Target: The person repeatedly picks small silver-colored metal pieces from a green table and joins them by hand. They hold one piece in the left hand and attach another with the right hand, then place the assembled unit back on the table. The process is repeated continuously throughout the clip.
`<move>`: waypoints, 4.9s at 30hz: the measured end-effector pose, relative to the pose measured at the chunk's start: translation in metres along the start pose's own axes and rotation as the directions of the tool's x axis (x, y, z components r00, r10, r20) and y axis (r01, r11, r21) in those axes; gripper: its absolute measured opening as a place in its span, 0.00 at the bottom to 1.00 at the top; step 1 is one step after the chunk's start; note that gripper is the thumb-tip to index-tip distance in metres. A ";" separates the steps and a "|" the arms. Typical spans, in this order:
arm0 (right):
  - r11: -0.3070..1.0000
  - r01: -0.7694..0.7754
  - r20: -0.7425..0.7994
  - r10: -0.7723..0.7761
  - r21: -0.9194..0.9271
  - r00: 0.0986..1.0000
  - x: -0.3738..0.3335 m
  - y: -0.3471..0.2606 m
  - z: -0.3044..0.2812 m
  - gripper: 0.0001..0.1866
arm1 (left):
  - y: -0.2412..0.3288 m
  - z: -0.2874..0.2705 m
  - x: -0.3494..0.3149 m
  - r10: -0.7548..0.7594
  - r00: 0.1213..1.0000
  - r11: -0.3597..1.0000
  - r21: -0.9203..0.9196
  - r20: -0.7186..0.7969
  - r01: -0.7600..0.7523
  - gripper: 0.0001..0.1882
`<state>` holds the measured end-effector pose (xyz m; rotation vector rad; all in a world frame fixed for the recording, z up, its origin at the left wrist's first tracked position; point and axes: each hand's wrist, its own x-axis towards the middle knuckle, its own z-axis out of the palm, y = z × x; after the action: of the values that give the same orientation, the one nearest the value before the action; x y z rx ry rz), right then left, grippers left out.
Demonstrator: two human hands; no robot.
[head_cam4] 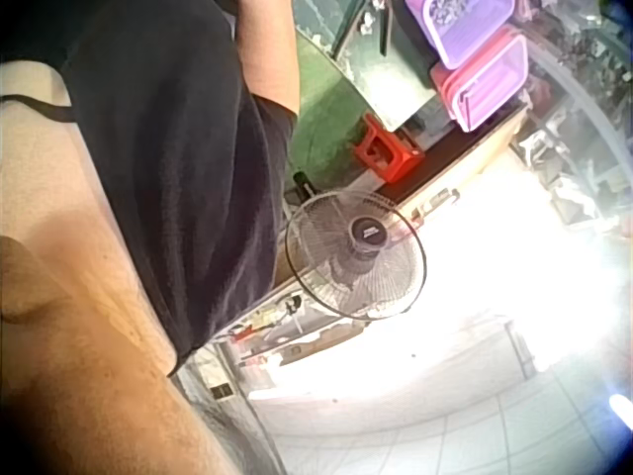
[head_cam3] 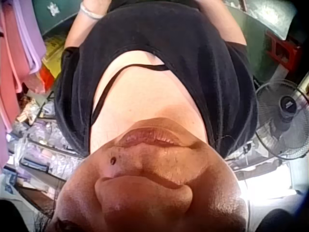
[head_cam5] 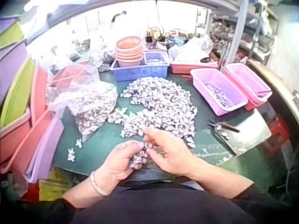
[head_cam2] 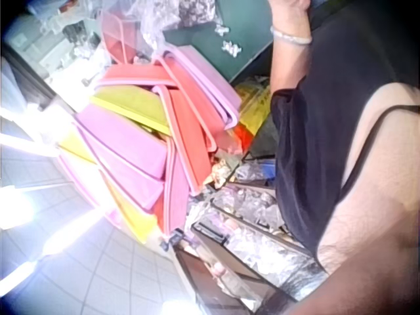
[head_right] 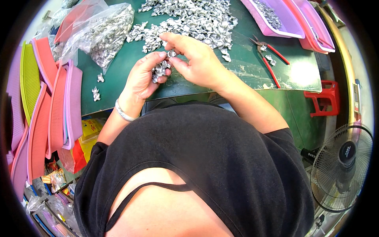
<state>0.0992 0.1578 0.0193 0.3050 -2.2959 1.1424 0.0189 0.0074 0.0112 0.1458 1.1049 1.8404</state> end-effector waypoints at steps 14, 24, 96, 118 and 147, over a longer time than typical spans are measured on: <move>0.809 0.003 0.191 0.136 -0.587 0.972 -0.015 0.021 -0.026 0.20 | 0.000 -0.007 0.001 -0.011 1.000 1.000 -0.023 -0.010 0.011 0.09; 0.854 0.014 0.179 0.093 -0.520 0.979 -0.018 0.027 -0.021 0.17 | 0.000 -0.008 0.001 -0.066 0.997 0.993 -0.105 -0.034 0.062 0.09; 0.986 -0.156 0.101 0.151 0.049 0.983 -0.007 0.008 -0.003 0.34 | -0.002 -0.004 0.003 -0.042 0.995 0.968 0.243 -0.089 0.063 0.10; 0.907 -0.058 0.255 0.178 -0.417 0.951 -0.020 0.017 -0.025 0.26 | 0.001 -0.004 0.001 -0.090 0.995 0.987 0.129 -0.041 0.095 0.10; 0.986 0.088 0.014 -0.087 -0.139 0.996 -0.005 -0.002 -0.016 0.29 | -0.002 0.000 0.002 -0.122 0.987 0.992 0.020 0.105 0.121 0.09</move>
<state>0.1104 0.1691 0.0256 0.3536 -2.3316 0.9337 0.0193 0.0098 0.0089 0.1779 1.0298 1.6977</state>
